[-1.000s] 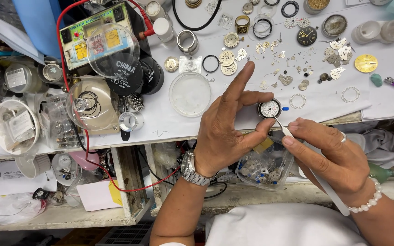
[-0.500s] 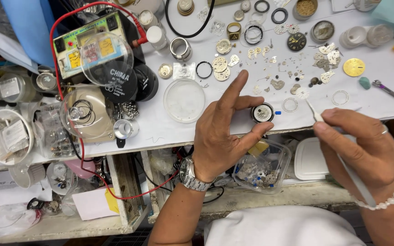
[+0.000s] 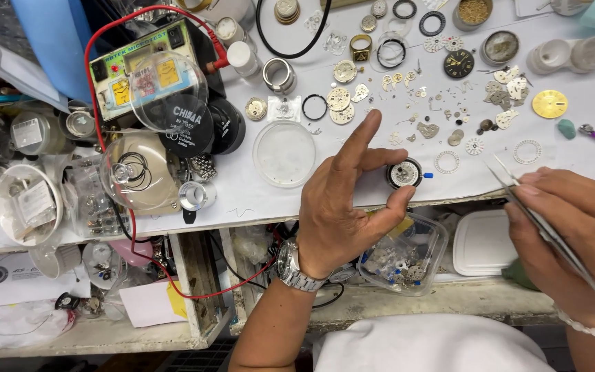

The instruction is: Using tweezers to assemble or repair a watch movement by precisely placing tiny gears and plates.

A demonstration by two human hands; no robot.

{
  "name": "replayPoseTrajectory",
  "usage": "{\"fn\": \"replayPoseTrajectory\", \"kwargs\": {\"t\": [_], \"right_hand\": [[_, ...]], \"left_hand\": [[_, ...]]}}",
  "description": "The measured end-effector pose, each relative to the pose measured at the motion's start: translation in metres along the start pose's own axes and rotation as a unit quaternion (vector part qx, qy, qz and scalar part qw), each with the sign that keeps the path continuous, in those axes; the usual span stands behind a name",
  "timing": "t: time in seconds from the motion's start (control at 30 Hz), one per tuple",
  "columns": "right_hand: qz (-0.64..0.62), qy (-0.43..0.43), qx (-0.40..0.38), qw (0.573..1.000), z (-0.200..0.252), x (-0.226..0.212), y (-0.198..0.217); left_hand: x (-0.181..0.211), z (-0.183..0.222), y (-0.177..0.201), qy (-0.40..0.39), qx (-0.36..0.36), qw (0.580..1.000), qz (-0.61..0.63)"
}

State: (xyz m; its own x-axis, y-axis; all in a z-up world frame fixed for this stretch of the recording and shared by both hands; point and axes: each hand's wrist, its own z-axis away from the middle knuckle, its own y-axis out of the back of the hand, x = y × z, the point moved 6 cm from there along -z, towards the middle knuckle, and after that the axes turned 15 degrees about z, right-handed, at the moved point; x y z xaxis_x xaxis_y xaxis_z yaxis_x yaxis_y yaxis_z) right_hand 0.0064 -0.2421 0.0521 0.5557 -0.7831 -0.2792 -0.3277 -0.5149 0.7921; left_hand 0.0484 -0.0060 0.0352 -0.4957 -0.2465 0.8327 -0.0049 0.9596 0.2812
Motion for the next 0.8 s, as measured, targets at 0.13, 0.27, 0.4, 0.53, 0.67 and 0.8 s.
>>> {"fn": "replayPoseTrajectory", "kwargs": {"t": [0.13,0.27,0.4,0.53,0.67,0.8], "right_hand": [[-0.010,-0.041,0.032,0.999,0.033,0.019,-0.014],[-0.054,-0.124,0.046,0.990,0.048,0.026,-0.023],[-0.078,-0.124,0.055,0.988,0.039,0.024,-0.029],[-0.079,-0.117,0.049,0.989,0.033,0.020,-0.033],[-0.079,-0.107,0.050,0.990,0.027,0.017,-0.034],[-0.038,-0.102,0.016,0.994,0.019,0.015,-0.026]], "left_hand": [[0.002,-0.002,0.001,0.011,0.002,1.000,0.015],[0.000,-0.001,-0.001,0.001,0.000,1.000,0.002],[0.000,-0.002,-0.002,-0.001,0.006,1.000,0.009],[0.003,-0.004,0.000,-0.007,0.003,1.000,0.003],[0.003,-0.004,-0.001,-0.014,-0.003,1.000,-0.008],[0.001,-0.004,-0.005,-0.017,0.000,0.999,-0.030]]}}
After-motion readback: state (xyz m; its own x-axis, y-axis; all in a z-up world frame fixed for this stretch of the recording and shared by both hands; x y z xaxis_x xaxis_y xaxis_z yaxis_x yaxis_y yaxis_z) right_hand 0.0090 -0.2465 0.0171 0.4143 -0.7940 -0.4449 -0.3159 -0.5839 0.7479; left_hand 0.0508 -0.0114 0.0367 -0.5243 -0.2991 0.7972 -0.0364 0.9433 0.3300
